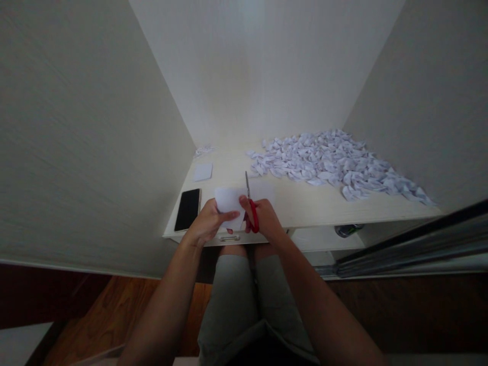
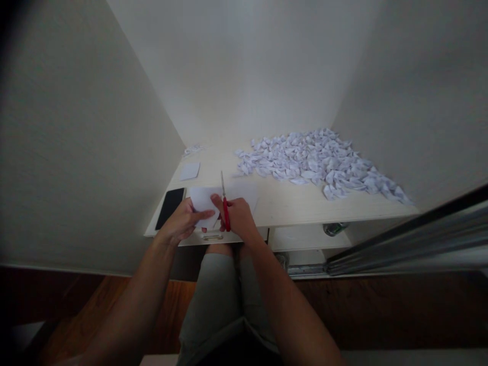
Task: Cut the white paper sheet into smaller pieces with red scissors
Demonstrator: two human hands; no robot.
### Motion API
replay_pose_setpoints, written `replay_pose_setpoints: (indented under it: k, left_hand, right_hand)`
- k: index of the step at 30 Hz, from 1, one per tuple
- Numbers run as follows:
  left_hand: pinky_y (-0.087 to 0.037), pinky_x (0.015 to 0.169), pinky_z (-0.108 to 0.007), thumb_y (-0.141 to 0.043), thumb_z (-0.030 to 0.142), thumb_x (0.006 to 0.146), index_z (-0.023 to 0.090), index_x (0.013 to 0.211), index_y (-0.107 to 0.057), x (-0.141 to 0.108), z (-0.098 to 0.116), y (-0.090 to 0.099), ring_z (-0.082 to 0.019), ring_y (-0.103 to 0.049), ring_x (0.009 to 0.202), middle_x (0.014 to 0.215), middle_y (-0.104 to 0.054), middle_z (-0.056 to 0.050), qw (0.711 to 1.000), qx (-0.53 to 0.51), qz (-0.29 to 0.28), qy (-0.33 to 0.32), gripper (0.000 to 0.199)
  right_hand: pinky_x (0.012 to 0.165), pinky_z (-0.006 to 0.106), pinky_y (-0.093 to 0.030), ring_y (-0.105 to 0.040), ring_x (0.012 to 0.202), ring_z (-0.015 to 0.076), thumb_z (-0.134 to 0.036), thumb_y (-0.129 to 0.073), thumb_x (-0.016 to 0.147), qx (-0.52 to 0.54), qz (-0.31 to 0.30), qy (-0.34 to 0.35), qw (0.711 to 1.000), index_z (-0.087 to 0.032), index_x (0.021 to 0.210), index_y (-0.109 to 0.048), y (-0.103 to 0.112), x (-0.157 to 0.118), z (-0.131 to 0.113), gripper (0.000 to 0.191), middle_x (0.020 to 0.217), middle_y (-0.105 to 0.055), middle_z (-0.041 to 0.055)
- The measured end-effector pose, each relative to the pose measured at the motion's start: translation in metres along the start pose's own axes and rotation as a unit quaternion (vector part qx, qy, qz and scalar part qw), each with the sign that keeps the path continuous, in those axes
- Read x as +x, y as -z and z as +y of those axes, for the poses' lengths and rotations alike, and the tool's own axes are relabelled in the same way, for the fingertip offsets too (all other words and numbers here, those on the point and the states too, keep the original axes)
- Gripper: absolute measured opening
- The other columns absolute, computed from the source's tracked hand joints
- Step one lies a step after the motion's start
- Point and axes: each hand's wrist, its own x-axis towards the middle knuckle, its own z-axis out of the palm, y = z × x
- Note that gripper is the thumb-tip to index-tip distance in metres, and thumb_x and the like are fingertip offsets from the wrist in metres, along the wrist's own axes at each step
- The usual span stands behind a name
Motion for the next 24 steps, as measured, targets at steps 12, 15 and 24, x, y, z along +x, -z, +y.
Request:
replay_pose_setpoints:
  k: [12, 15, 24]
  left_hand:
    - [-0.059, 0.053, -0.033, -0.078, 0.023, 0.063, 0.013, 0.102, -0.069, 0.039, 0.01, -0.008, -0.022, -0.069, 0.074, 0.1, -0.075, -0.012, 0.996, 0.034, 0.071, 0.037, 0.042]
    - [-0.058, 0.061, -0.029, -0.077, 0.021, 0.062, 0.011, 0.097, -0.072, 0.053, 0.008, -0.018, -0.019, -0.07, 0.073, 0.1, -0.076, -0.014, 0.996, 0.068, 0.054, 0.028, 0.037]
    - [-0.055, 0.072, -0.028, -0.071, 0.024, 0.075, 0.009, 0.105, -0.072, 0.083, 0.008, -0.04, -0.024, -0.073, 0.091, 0.106, -0.075, -0.017, 0.924, 0.361, 0.068, 0.107, 0.033]
  right_hand:
    - [0.043, 0.023, -0.047, -0.07, 0.057, 0.0203, -0.066, -0.081, 0.069, 0.024, 0.095, -0.058, 0.994, -0.007, 0.081, -0.072, 0.114, -0.027, 0.017, 0.06, 0.089, -0.075, 0.0211]
    - [0.044, 0.024, -0.05, -0.072, 0.061, 0.0222, -0.053, -0.084, 0.073, 0.028, 0.089, -0.088, 0.992, -0.006, 0.081, -0.072, 0.112, -0.022, 0.025, 0.05, 0.093, -0.074, 0.0233]
    - [0.041, 0.016, -0.045, -0.073, 0.084, 0.0205, -0.05, -0.074, 0.087, 0.149, 0.102, -0.148, 0.972, -0.008, 0.094, -0.072, 0.097, 0.004, 0.031, 0.042, 0.102, -0.074, 0.0194]
